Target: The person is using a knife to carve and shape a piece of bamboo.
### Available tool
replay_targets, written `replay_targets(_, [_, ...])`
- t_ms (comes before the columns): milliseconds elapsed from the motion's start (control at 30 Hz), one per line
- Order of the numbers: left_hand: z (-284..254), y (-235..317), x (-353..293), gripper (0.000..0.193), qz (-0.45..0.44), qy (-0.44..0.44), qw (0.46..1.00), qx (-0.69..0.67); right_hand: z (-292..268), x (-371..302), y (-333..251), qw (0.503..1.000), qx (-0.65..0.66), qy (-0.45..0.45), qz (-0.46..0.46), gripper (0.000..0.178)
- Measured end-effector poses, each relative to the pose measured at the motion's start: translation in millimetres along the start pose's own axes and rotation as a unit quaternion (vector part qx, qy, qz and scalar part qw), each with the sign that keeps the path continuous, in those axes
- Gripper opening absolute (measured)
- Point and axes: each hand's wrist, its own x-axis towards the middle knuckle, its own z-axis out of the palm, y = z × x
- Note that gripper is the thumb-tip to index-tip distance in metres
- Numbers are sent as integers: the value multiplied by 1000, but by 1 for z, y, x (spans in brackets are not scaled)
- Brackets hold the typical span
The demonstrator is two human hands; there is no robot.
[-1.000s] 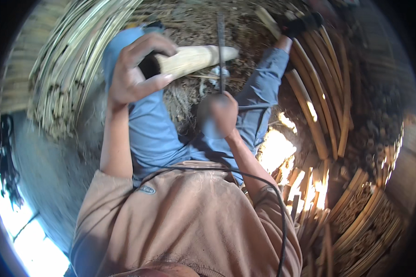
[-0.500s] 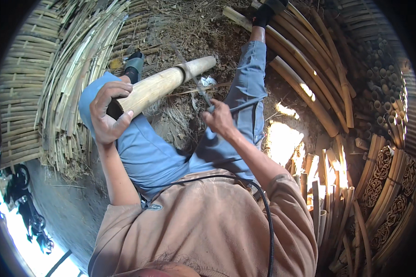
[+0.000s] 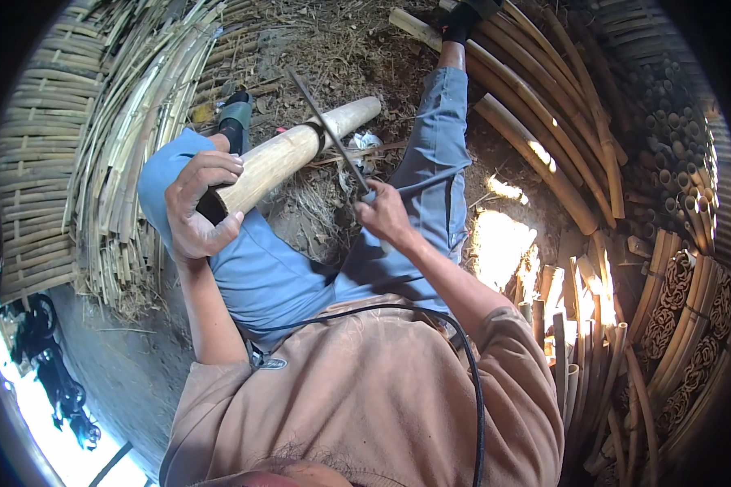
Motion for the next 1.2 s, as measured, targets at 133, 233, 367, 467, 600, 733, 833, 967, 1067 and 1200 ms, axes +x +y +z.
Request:
replay_targets(133, [3,-1,3,38,10,-24,999,-18,25,29,64,992,-26,98,-80,45])
replay_targets(233, [8,-1,2,38,8,-32,999,-41,12,63,61,993,-40,104,-38,45])
replay_targets(367, [9,-3,-3,39,4,-20,999,-41,13,48,27,996,-28,68,-46,44])
replay_targets(467, [7,-2,-4,39,-8,2,999,-37,25,12,1,995,8,52,-79,47])
replay_targets(600, [8,1,-1,37,14,-25,999,-42,35,74,53,984,-57,133,-106,51])
replay_targets(733, [4,-7,-6,37,-4,5,1000,-10,25,88,22,994,-46,72,-72,55])
replay_targets(833, [9,-7,-6,37,-6,8,999,-43,30,67,10,996,-23,69,-54,53])
replay_targets(967, [9,1,-6,37,-5,-2,999,-52,32,48,3,992,-41,96,-66,48])
replay_targets(1067, [20,9,1,37,39,-90,991,-87,27,100,53,955,-165,233,-86,41])
replay_targets(1200, [43,23,-8,38,46,-122,984,-124,0,123,43,976,-150,157,-32,34])
